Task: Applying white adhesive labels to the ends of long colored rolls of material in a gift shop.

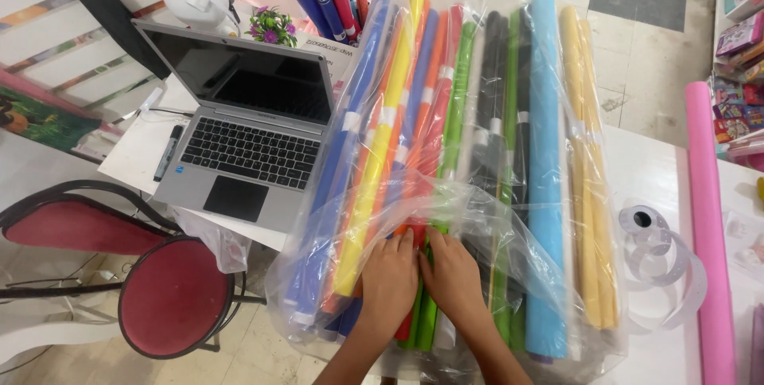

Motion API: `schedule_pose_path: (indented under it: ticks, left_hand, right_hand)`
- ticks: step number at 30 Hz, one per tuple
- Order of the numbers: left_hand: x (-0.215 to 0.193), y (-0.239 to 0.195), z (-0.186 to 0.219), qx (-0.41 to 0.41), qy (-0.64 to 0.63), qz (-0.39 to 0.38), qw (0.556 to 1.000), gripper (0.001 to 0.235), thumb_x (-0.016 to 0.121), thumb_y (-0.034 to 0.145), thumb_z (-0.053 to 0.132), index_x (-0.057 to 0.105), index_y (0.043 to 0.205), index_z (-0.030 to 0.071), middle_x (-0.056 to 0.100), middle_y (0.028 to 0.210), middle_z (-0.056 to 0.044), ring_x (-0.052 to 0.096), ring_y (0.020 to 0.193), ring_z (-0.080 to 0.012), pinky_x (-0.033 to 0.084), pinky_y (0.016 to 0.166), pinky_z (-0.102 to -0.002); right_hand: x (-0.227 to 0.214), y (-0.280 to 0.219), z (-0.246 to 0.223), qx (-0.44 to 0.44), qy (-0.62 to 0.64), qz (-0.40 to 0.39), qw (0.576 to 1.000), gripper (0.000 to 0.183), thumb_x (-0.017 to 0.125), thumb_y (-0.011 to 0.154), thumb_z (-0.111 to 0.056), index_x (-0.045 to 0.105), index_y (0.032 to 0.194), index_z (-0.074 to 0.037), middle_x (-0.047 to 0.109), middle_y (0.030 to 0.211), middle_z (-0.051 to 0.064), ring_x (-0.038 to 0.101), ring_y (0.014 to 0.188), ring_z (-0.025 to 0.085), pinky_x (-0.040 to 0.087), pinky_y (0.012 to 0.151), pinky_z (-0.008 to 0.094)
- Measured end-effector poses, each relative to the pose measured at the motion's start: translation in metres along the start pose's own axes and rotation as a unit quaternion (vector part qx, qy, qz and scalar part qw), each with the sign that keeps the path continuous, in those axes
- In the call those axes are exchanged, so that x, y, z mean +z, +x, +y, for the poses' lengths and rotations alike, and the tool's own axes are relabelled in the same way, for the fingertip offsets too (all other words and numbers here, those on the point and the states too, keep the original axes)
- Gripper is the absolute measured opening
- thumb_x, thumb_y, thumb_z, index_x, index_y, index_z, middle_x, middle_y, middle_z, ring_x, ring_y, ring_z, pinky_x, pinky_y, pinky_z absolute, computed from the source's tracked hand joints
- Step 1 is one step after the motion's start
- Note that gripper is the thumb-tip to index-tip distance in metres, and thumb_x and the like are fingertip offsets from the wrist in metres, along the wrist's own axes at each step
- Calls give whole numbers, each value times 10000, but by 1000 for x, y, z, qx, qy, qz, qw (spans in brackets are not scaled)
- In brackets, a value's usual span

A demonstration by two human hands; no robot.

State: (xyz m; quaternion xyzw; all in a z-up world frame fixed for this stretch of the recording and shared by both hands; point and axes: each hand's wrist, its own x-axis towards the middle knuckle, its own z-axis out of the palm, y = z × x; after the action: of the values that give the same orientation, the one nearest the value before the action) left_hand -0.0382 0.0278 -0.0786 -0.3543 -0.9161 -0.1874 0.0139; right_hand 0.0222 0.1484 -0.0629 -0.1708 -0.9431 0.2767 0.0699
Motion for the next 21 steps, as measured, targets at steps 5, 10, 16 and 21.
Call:
schedule_pose_path:
  ticks: [5, 10, 16, 21]
  left_hand:
    - [-4, -2, 1, 8, -16, 12, 1000, 404, 530, 990, 179, 611, 1350, 16, 710, 1206, -130, 639, 1003, -307, 490, 933, -418]
    - [-6, -1, 2, 6, -32, 8, 999, 406, 483, 1010, 166, 617, 1359, 5, 713, 1242, -139, 655, 1061, -296, 464, 1005, -409]
    - [-37, -1, 11, -71, -163, -71, 981, 467, 471, 1016, 192, 547, 1454, 50, 729, 1189, -141, 638, 1084, -362, 497, 955, -488]
    - [-49, -7, 13, -73, -205, -89, 972, 419, 431, 1027, 208, 633, 1365, 65, 734, 1212, -132, 671, 1032, -349, 518, 903, -500]
  right_hand:
    - [3, -5, 0, 1, -10, 11, 1000, 440, 615, 953, -242, 545, 1355, -78, 701, 1062, 92, 678, 921, 300, 551, 689, 433]
    - [4, -8, -5, 29, 0, 16, 999, 468, 631, 944, -297, 546, 1348, -77, 708, 1051, 104, 690, 909, 316, 551, 678, 442]
    - [-8, -13, -19, 93, 45, 9, 995, 556, 620, 938, -276, 458, 1436, -88, 673, 1087, 71, 688, 840, 295, 532, 602, 435]
    - [-31, -17, -40, 201, 143, -22, 969, 686, 668, 910, -256, 358, 1503, -110, 694, 952, 52, 729, 723, 282, 551, 626, 417]
